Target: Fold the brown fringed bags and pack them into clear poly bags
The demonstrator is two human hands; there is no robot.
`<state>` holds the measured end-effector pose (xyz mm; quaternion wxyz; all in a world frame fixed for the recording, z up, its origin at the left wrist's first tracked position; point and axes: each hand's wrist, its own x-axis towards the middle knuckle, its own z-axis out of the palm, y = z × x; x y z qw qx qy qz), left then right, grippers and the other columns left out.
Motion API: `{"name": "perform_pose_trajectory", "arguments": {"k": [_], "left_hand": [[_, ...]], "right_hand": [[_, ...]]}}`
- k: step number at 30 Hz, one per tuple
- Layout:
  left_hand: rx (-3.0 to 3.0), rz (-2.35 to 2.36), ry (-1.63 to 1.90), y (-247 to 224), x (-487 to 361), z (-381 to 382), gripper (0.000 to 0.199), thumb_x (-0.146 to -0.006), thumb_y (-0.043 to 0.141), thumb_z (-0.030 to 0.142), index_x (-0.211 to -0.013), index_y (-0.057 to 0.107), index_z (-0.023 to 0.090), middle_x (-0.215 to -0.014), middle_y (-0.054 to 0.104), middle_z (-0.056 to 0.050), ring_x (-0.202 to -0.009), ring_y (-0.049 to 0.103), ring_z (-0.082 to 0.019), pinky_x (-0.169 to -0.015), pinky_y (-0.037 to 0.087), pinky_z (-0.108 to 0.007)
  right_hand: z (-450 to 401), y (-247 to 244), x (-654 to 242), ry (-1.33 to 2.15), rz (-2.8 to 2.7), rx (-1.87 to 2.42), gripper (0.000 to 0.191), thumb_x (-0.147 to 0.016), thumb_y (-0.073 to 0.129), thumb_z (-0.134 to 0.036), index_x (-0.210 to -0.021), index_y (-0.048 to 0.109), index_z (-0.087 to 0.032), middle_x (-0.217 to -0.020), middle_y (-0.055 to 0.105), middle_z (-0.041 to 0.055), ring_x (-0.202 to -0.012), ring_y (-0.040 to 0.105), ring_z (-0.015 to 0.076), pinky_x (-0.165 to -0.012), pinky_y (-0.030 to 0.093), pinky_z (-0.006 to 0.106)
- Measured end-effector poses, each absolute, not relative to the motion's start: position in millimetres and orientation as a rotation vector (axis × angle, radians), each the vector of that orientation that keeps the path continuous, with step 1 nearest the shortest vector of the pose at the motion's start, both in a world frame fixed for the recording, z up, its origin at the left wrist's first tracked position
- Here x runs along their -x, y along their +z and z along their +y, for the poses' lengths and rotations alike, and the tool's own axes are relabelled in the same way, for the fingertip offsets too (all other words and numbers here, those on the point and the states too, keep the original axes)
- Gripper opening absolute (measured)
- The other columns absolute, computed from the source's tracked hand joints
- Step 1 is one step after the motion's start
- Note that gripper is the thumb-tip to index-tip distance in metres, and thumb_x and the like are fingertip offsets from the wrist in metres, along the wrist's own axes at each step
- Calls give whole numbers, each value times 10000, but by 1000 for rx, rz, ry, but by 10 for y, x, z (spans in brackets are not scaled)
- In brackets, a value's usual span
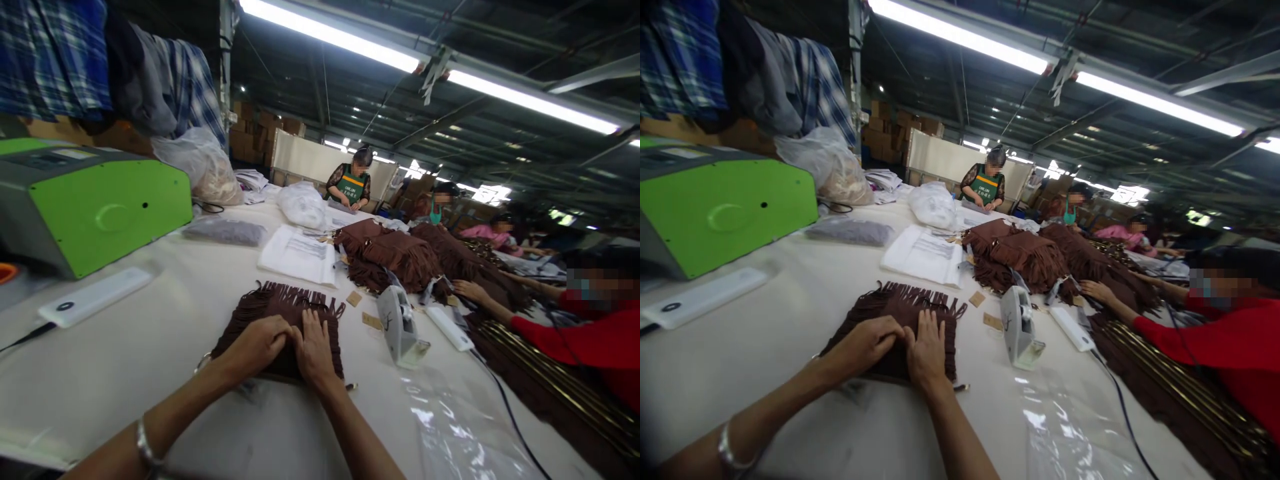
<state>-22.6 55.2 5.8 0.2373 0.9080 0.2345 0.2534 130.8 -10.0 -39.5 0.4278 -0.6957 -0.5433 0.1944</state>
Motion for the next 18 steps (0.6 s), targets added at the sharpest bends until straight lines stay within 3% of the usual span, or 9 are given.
{"name": "perform_pose_trajectory", "arguments": {"k": [2, 6, 10, 14, 18], "left_hand": [[-2423, 742, 839, 68, 528, 726, 274, -876, 404, 228, -964, 663, 210, -1005, 690, -44, -964, 635, -181, -930, 494, -318], [-2207, 1190, 969, -148, 1084, 1098, 477, -892, 358, 424, -1212, 574, 144, -1296, 596, -127, -1228, 532, -260, -1084, 392, -458], [-2082, 1334, 851, -442, 1232, 1100, 610, -910, 299, 459, -1345, 475, 69, -1386, 532, -170, -1280, 508, -264, -1075, 417, -435], [-2159, 1235, 800, -598, 990, 888, 558, -926, 322, 365, -1397, 432, 86, -1460, 460, -147, -1340, 444, -237, -1116, 374, -415], [-2304, 1152, 680, -716, 904, 675, 549, -945, 315, 304, -1446, 364, 84, -1523, 348, -160, -1400, 343, -244, -1145, 323, -440]], "right_hand": [[-187, -353, -1284, 550, -1451, 1659, 630, -900, 535, -508, -1421, 462, -161, -1524, 346, 104, -1453, 200, 269, -1190, 12, 475], [-404, -194, -1412, 703, -1269, 1488, 703, -952, 270, -637, -1490, 346, -192, -1538, 334, 55, -1430, 274, 234, -1184, 194, 430], [-518, -241, -1611, 541, -1183, 1726, 840, -908, 316, -668, -1510, 264, -86, -1571, 228, 113, -1461, 168, 260, -1198, 124, 448], [-517, -516, -1481, 436, -1398, 1963, 843, -865, 467, -597, -1443, 376, 10, -1531, 272, 204, -1451, 167, 334, -1187, 84, 509], [-597, -630, -1341, 350, -1569, 1986, 801, -834, 564, -538, -1411, 437, 3, -1515, 295, 206, -1443, 193, 340, -1188, 84, 502]]}}
